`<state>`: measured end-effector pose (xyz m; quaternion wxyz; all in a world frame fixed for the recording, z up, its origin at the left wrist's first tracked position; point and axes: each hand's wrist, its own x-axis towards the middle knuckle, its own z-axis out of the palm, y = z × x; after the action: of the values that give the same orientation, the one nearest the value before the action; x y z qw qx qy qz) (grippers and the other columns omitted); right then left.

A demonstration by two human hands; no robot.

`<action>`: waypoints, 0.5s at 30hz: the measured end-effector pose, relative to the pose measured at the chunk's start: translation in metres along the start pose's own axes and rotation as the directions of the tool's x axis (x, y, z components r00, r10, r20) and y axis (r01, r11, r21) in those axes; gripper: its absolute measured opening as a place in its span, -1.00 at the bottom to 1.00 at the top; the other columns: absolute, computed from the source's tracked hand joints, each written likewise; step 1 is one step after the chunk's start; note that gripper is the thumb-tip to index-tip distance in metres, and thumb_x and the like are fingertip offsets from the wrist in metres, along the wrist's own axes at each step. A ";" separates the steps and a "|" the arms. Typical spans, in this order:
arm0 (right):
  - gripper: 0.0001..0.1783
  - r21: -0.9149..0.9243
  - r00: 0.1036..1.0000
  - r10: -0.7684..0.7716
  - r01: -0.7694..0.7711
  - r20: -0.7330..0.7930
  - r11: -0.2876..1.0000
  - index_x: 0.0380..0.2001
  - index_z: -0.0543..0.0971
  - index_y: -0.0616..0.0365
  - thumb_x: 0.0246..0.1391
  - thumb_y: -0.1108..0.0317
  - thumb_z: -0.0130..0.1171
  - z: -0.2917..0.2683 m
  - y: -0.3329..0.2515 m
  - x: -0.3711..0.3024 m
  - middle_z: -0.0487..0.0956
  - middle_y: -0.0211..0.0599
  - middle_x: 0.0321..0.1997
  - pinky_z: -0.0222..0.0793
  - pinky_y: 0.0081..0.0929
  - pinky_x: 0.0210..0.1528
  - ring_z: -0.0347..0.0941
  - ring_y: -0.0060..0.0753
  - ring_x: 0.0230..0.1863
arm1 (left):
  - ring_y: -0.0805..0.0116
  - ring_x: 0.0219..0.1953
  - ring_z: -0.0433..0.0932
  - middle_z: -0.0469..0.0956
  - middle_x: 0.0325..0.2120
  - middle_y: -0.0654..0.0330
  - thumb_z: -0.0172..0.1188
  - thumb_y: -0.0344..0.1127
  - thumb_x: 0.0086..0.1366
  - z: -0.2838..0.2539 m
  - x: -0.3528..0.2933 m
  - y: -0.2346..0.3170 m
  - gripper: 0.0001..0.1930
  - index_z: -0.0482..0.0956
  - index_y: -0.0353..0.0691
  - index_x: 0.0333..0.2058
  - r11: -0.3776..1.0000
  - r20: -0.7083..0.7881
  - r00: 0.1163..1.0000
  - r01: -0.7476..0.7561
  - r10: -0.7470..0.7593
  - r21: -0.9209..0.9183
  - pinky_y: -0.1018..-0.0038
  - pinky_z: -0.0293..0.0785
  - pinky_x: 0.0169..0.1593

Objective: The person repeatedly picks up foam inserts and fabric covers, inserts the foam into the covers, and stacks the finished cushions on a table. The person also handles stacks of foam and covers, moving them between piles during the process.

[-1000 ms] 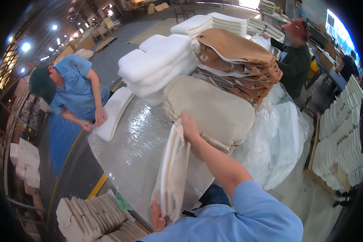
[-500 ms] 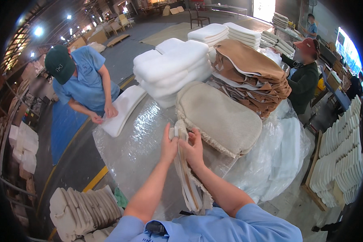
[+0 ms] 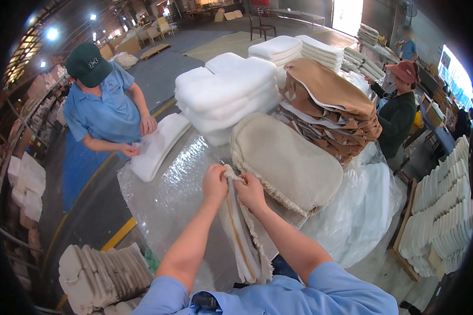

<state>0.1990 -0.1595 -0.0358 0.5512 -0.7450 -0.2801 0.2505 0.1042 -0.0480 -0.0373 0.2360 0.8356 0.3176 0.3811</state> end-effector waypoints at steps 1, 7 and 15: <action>-0.63 -0.041 0.998 -0.001 0.003 0.062 0.999 -0.09 0.65 0.24 0.29 0.12 0.22 -0.003 -0.004 0.006 0.67 -0.15 -0.30 0.49 -0.34 -0.12 0.58 -0.41 -0.23 | -0.10 -0.07 0.62 0.61 -0.15 -0.01 0.20 -0.55 0.29 -0.001 0.000 -0.003 -0.83 0.65 -0.30 -0.15 1.000 -0.002 1.000 0.005 -0.005 -0.014 0.14 0.55 0.00; -0.61 -0.108 0.932 0.097 -0.063 0.350 0.992 -0.25 0.61 0.26 0.35 0.07 0.19 -0.020 -0.024 0.039 0.55 -0.27 -0.51 0.43 -0.28 -0.28 0.50 -0.40 -0.40 | -0.12 -0.20 0.56 0.54 -0.29 -0.03 0.20 -0.52 0.34 0.005 0.002 0.005 -0.97 0.59 -0.30 -0.26 0.997 -0.021 0.997 0.067 -0.068 -0.039 0.08 0.48 -0.12; -0.54 -0.017 0.803 -0.475 0.514 0.359 0.857 -0.27 0.61 0.20 0.52 0.03 -0.01 -0.006 0.008 0.040 0.56 -0.21 -0.36 0.43 -0.30 -0.16 0.50 -0.31 -0.32 | -0.03 -0.24 0.55 0.54 -0.31 0.02 0.19 -0.48 0.37 0.022 -0.003 -0.006 -0.97 0.58 -0.28 -0.26 0.968 -0.091 0.978 0.168 -0.187 -0.189 0.18 0.46 -0.16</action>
<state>0.2333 -0.1382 -0.0445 0.4968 -0.6209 -0.5699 0.2071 0.1180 -0.0493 -0.0551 0.3263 0.7571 0.3678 0.4302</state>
